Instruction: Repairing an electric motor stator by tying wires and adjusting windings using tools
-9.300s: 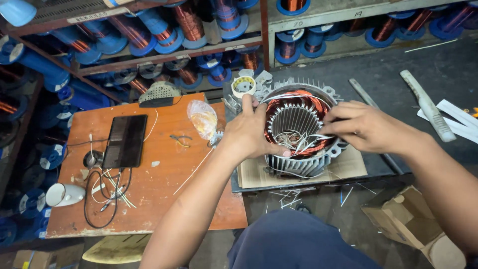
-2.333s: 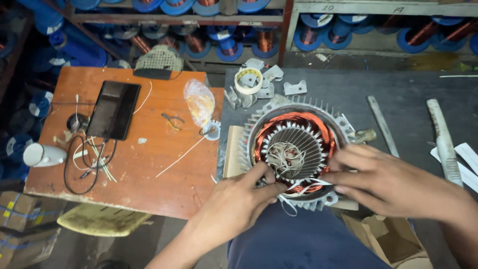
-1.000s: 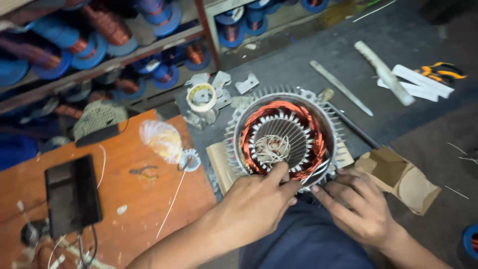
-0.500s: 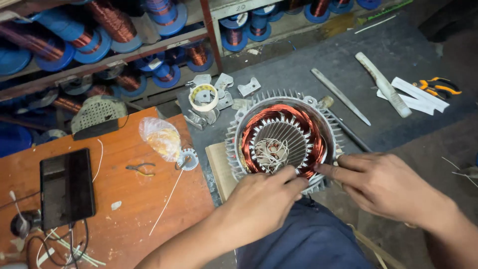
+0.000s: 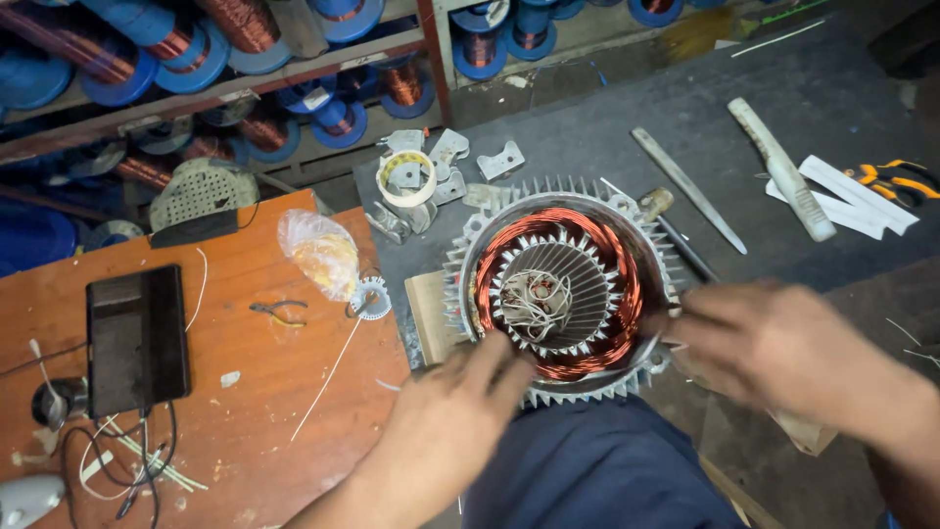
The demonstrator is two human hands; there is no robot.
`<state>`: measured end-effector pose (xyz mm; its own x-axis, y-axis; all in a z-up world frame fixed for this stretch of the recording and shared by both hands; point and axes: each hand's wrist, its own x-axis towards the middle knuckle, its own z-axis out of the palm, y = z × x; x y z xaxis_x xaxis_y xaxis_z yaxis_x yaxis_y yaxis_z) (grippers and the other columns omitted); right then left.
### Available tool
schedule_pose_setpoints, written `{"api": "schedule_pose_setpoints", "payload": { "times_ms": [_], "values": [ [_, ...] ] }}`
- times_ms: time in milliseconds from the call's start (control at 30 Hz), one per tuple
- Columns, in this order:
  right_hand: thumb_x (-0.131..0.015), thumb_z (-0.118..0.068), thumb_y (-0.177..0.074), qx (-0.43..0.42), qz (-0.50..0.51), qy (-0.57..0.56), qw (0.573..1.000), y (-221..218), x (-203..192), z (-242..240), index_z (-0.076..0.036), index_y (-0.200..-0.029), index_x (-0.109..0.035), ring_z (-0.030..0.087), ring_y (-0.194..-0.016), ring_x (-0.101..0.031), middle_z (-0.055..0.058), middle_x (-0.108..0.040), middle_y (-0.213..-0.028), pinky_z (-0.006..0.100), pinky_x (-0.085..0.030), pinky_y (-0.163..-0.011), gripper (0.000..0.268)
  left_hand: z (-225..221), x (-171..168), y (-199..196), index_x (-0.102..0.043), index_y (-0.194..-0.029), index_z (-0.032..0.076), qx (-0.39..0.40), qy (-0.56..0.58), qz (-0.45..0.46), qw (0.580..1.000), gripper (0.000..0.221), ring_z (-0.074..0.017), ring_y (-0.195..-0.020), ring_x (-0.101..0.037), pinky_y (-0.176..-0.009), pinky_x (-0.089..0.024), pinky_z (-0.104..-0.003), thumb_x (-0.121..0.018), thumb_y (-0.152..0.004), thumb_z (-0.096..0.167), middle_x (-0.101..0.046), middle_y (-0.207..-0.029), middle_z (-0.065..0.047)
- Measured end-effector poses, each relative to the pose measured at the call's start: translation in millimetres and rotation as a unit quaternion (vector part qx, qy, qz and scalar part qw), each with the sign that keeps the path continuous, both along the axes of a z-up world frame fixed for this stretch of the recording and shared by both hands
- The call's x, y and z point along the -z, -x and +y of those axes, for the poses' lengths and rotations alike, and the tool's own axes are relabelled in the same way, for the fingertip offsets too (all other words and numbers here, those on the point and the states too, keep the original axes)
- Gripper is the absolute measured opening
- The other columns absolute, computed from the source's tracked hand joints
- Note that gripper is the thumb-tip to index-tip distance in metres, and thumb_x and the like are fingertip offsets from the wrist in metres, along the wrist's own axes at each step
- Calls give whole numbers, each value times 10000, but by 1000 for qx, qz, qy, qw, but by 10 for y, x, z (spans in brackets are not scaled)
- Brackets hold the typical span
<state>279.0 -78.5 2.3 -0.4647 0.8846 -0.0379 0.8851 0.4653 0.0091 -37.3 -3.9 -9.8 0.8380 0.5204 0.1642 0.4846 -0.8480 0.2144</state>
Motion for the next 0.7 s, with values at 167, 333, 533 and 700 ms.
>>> {"api": "schedule_pose_setpoints", "payload": {
  "times_ms": [167, 333, 533, 700],
  "values": [
    [-641, -202, -753, -122, 127, 87, 981, -2, 35, 48, -146, -1153, -637, 286, -745, -639, 38, -598, -924, 464, -549, -633, 403, 2, -176, -136, -624, -1158, 78, 101, 88, -68, 989, 310, -287, -833, -594, -565, -516, -422, -596, -850, 109, -575, -1021, -91],
    [-588, -290, -899, -66, -107, -86, 988, -45, -40, 126, -198, -1181, -634, 247, -772, -621, 0, -583, -890, 381, -529, -589, 300, -21, -140, -246, -616, -1137, 111, 87, 109, -51, 989, 306, -309, -820, -585, -533, -510, -463, -604, -831, 121, -564, -1026, -88],
    [-721, -285, -749, -94, -34, -77, 992, 1, 2, 154, -174, -1247, -632, 239, -863, -691, 7, -689, -1005, 411, -616, -706, 518, -33, -143, -323, -629, -1122, 123, 72, 103, -49, 991, 266, -281, -908, -560, -419, -487, -458, -608, -857, 137, -562, -996, -62],
    [-604, -222, -877, -64, -157, -122, 978, -149, -52, 224, -196, -1264, -635, 209, -845, -650, -49, -635, -975, 332, -549, -643, 389, -1, -160, -200, -654, -1126, 126, 61, 85, -76, 992, 274, -259, -924, -553, -453, -503, -428, -622, -855, 104, -586, -1008, -55]
  ]
}}
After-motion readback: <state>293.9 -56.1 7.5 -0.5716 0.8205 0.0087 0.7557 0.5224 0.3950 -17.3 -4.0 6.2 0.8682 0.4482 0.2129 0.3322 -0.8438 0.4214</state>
